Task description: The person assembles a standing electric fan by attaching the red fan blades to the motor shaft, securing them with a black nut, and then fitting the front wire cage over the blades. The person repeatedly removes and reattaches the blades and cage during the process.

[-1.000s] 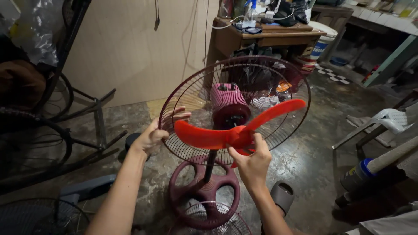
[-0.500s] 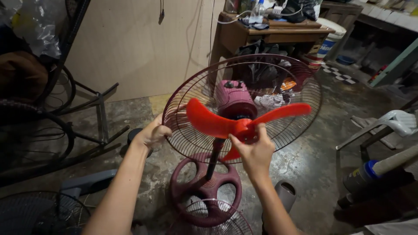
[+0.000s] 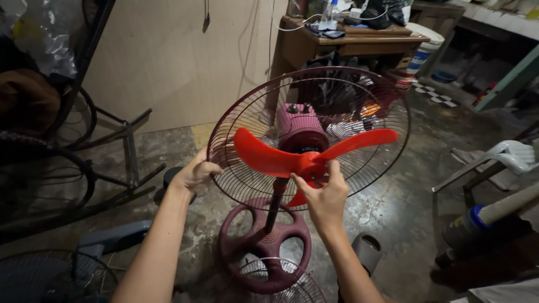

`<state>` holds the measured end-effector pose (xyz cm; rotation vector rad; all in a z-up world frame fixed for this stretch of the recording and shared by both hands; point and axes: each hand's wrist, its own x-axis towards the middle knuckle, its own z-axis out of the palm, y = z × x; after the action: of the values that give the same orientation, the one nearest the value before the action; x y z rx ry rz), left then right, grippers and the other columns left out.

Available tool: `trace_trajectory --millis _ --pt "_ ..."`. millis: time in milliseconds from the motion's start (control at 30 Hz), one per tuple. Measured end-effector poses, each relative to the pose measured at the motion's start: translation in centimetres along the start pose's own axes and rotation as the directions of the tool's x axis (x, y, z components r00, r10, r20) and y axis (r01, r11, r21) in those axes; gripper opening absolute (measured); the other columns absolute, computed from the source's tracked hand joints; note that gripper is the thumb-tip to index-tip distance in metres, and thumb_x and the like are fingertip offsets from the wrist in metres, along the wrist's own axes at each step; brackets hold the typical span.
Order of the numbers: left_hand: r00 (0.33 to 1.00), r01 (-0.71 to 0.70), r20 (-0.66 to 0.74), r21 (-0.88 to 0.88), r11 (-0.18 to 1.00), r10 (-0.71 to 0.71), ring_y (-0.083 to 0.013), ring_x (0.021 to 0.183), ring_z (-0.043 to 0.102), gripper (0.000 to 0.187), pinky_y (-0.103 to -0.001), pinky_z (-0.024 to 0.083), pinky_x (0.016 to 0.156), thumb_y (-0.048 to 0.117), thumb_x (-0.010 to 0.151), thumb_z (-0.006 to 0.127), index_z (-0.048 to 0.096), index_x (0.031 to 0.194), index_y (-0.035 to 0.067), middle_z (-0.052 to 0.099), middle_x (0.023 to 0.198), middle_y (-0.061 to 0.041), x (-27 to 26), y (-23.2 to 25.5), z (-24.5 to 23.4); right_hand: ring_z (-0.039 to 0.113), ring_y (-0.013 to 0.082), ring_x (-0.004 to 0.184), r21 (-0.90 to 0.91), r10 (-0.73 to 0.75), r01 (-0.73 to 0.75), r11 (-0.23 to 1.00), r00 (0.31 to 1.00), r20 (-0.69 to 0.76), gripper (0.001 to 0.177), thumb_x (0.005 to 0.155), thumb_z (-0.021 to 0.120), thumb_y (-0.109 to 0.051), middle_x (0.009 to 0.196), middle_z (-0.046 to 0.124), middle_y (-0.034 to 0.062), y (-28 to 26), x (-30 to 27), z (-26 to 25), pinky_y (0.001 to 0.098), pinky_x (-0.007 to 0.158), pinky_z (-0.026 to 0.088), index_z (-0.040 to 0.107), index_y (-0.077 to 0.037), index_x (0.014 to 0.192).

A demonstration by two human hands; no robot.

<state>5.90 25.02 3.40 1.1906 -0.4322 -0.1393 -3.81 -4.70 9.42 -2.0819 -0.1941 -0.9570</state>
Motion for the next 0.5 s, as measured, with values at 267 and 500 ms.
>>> trace_trajectory --millis 267,500 --pt "0.999 -0.03 -0.041 0.084 0.996 0.034 -0.0224 0.13 0.057 0.087 -0.034 0.051 0.097 -0.002 0.07 0.061 0.043 0.154 0.008 0.06 0.145 -0.008 -1.0 0.6 1.6 0.068 0.0198 0.076 0.1 0.059 -0.049 0.994 0.993 -0.099 0.049 0.079 0.086 -0.023 0.106 0.07 0.0123 4.5 -3.2 -1.8 0.0317 0.06 0.054 0.063 0.0 0.116" --pt "0.656 -0.451 -0.318 0.562 0.693 0.685 -0.0116 0.101 0.05 0.04 -0.025 0.045 0.086 -0.005 0.085 0.058 0.059 0.124 0.002 0.054 0.112 -0.003 -4.0 1.5 4.3 0.063 0.0139 0.071 0.145 0.504 -0.495 0.856 0.863 -0.026 0.019 0.096 0.067 -0.017 0.075 0.069 0.0085 25.3 -19.8 4.6 0.0326 0.066 0.051 0.07 0.0 0.088"
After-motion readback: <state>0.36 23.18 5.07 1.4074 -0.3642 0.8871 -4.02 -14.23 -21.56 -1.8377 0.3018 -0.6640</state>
